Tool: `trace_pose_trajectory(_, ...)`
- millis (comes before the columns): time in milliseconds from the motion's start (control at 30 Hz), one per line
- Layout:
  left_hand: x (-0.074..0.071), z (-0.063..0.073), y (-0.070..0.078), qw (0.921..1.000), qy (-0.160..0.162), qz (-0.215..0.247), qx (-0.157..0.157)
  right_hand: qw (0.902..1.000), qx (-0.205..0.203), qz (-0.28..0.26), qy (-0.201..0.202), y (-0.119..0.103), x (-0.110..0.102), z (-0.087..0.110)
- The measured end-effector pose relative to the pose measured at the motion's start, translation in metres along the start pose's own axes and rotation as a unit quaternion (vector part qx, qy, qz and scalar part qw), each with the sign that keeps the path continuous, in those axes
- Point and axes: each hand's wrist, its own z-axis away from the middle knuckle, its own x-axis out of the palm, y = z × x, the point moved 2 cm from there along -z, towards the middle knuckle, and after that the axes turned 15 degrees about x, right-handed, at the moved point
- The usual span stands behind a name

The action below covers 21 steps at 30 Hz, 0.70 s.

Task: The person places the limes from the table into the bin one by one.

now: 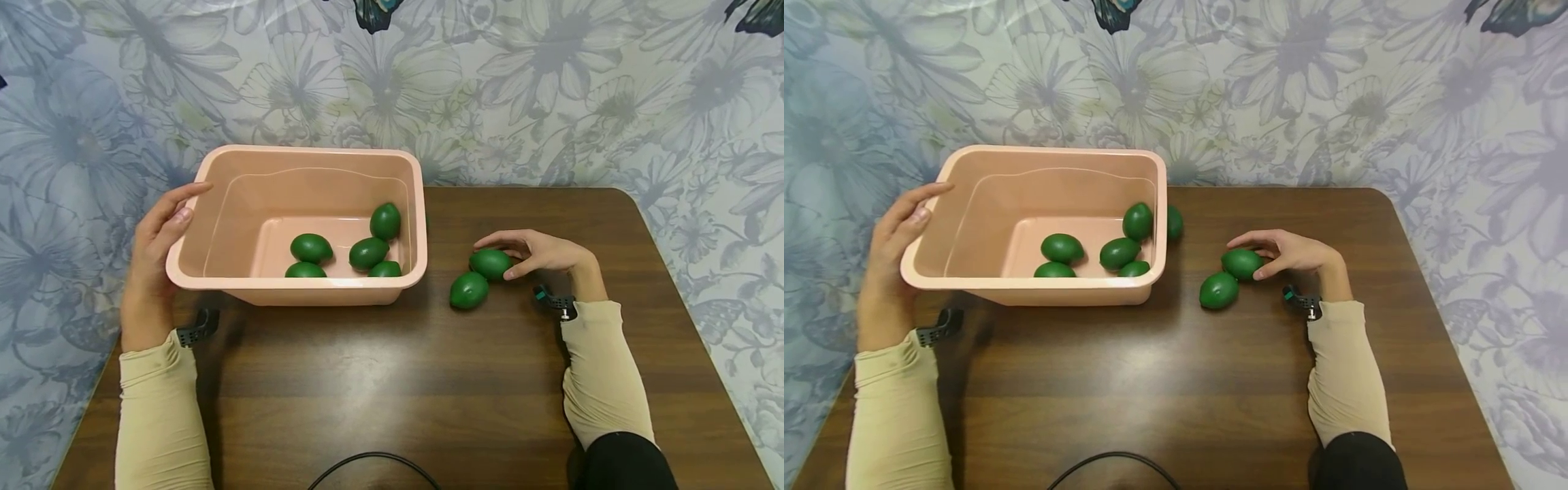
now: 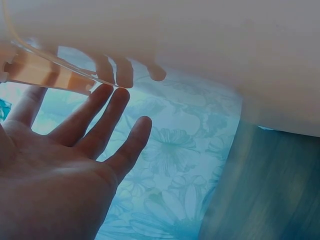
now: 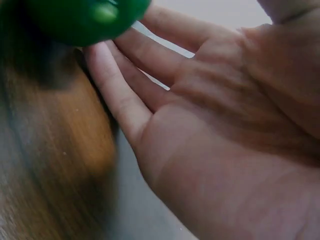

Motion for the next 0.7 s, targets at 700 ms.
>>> trace_pose_trajectory(700, -0.0016, -0.0011, -0.0022, 1.0000, 0.002, 0.000, 0.000, 0.9949, 0.013, 0.011, 0.099, -0.0030, 0.0025, -0.0081)
